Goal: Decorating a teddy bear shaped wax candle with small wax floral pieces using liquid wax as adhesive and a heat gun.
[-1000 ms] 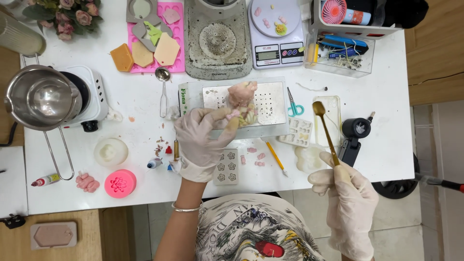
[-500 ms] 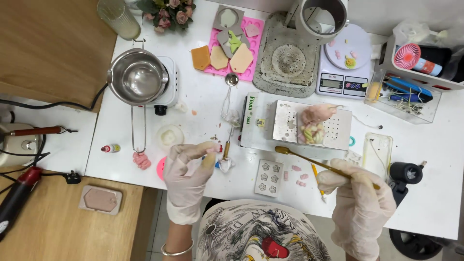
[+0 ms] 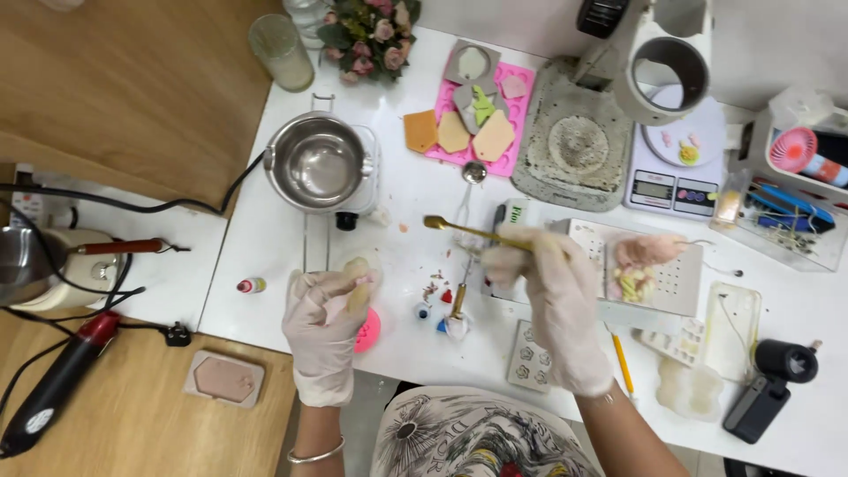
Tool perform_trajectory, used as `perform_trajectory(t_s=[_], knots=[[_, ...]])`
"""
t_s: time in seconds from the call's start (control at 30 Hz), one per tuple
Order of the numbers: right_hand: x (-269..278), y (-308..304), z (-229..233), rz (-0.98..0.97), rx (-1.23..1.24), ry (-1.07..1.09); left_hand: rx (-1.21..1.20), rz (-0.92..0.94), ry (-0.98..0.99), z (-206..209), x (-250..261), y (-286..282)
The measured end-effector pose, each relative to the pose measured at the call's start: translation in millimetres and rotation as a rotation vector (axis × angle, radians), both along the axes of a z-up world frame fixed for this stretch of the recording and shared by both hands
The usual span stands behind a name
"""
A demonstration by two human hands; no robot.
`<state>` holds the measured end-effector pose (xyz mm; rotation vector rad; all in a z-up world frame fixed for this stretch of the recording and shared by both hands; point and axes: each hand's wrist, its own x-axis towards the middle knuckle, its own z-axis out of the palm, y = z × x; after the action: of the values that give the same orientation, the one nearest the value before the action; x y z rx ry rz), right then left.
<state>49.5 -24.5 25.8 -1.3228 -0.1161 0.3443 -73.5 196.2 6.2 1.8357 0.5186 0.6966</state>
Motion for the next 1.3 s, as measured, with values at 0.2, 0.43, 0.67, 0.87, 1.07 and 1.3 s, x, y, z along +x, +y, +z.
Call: perform_trajectory(t_s=[0.2,0.43,0.67,0.87,1.07,1.3], knots=[[67.0,121.3,-22.6,0.36,-0.23,-0.175,-0.257,0.01,0.123,-13.9,-0.6,49.7],[109.7,160.7,-54.4,0.464,-0.369,-0.112,-0.508,-0.423,0.185,-59.4,8.3,97.1],[104.8,151.6,-55.8,0.445,-0.325,-0.115,-0.4,-0.627,0.176,-44.1,26.0,86.9],[102.6,143.0,-66.0,0.39,-0.295,-0.083,-0.152,-0.501,0.462,-38.5,34.3,68.8],[104.2,130.7,-79.5,0.354,-0.278,-0.077,0.244,-0.443,0.353,-74.4,35.3,57.1],[102.7,124.5,-83.2,0.338,-0.288,-0.129,0.557,-0.445,0.417,-83.7,38.1,54.9]])
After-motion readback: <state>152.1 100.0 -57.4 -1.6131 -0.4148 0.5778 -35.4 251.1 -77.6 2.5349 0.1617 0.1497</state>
